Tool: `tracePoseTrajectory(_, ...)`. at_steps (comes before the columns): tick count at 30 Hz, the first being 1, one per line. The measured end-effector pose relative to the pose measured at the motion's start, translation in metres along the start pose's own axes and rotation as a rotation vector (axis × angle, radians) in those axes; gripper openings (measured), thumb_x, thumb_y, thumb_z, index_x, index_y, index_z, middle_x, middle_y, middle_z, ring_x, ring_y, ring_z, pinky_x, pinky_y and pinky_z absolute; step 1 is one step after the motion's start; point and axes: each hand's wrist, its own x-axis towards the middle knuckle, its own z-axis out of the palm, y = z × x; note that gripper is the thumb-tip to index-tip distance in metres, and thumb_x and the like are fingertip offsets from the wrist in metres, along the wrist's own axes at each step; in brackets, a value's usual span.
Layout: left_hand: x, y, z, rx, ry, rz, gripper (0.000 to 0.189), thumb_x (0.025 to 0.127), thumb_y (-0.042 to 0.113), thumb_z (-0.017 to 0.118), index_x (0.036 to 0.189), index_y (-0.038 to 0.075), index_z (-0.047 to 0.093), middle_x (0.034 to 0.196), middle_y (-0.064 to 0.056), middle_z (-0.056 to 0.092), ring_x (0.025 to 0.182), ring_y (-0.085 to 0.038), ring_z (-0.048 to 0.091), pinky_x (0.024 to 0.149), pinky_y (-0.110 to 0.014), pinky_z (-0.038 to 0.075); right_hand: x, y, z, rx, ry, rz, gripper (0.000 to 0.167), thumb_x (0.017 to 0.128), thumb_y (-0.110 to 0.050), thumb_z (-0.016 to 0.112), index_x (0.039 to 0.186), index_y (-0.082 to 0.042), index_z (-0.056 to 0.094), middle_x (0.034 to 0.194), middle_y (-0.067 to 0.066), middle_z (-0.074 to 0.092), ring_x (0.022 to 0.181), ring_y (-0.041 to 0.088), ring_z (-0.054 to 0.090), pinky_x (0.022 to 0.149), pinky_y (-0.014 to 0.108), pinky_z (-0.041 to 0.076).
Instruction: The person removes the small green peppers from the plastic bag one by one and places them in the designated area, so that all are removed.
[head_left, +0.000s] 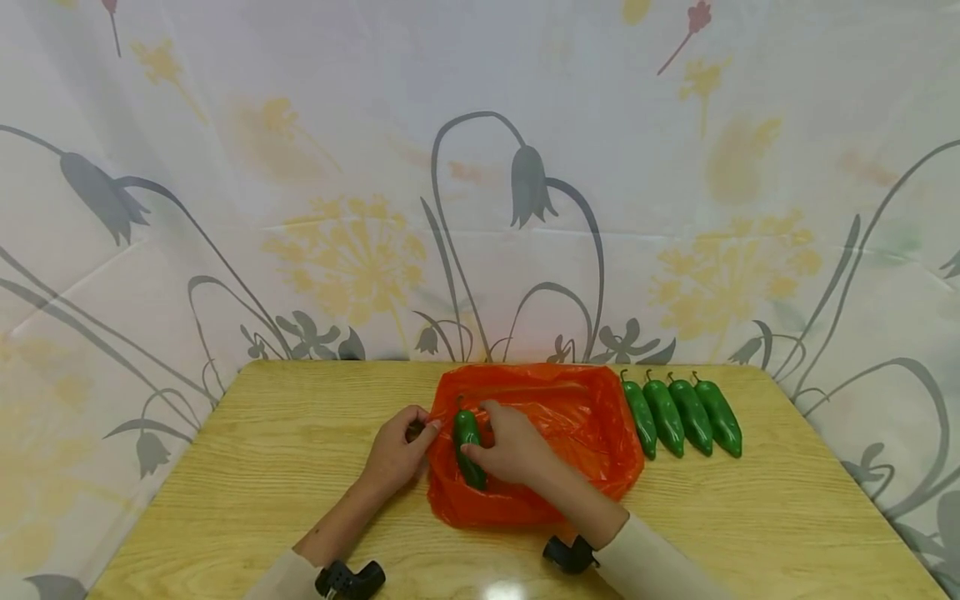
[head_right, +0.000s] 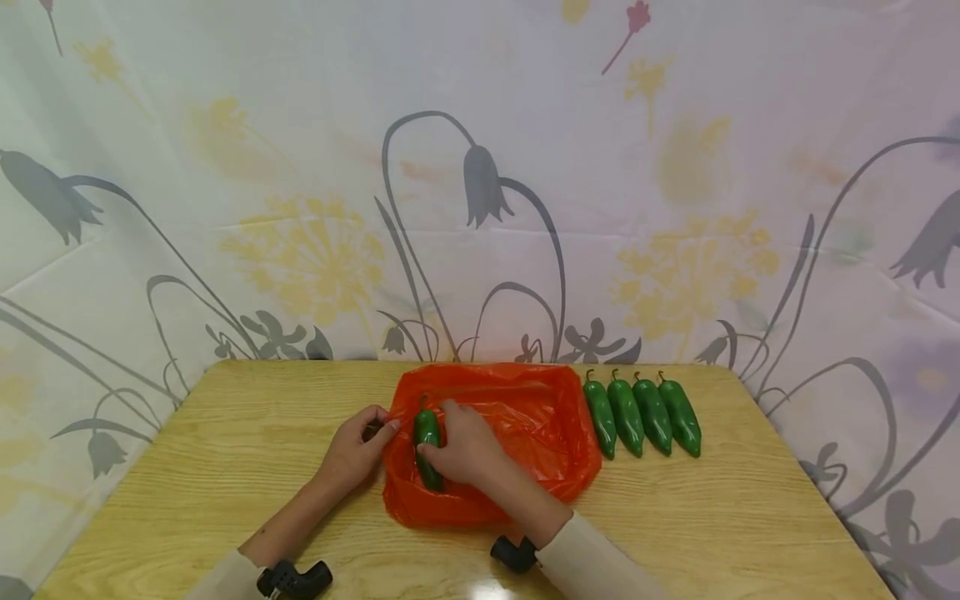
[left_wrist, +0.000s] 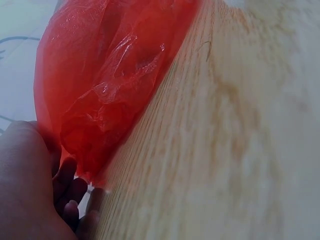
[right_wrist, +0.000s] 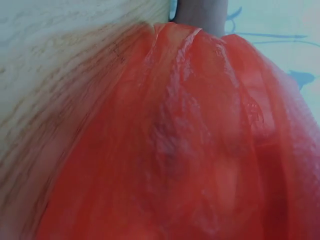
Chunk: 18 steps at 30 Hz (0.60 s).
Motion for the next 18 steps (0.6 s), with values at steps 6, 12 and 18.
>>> tracePoseTrajectory(6, 0.0, -0.001, -0.001, 0.027, 0.007, 0.007, 0.01, 0.103, 0.023, 0.071, 0.097, 0.016, 0.068, 0.088, 0.004, 0.065, 0.08, -0.012, 0.058, 0.074, -0.025, 0.048, 0.006, 0.001, 0.003, -0.033, 0.011, -0.013, 0.071, 0.094, -0.025, 0.082, 0.152, 0.001, 0.05, 0.133, 0.022, 0.066, 0.114, 0.037, 0.067, 0.097, 0.054, 0.057)
tracePoseTrajectory(12, -0.001, -0.001, 0.0, 0.037, 0.019, 0.03, 0.011, 0.102, 0.022, 0.071, 0.096, 0.014, 0.068, 0.087, 0.003, 0.065, 0.079, -0.011, 0.058, 0.073, -0.026, 0.048, 0.008, 0.003, 0.009, -0.068, 0.029, -0.068, 0.064, 0.094, -0.024, 0.082, 0.148, -0.002, 0.056, 0.118, 0.017, 0.068, 0.1, 0.027, 0.065, 0.086, 0.046, 0.058)
tracePoseTrajectory(18, 0.001, -0.002, 0.0, 0.037, 0.003, 0.026, 0.01, 0.102, 0.022, 0.071, 0.096, 0.015, 0.068, 0.086, 0.004, 0.065, 0.078, -0.011, 0.058, 0.073, -0.025, 0.048, 0.006, 0.003, 0.01, -0.045, 0.039, -0.08, 0.058, 0.092, -0.017, 0.081, 0.143, 0.0, 0.06, 0.123, 0.02, 0.066, 0.105, 0.03, 0.064, 0.089, 0.048, 0.059)
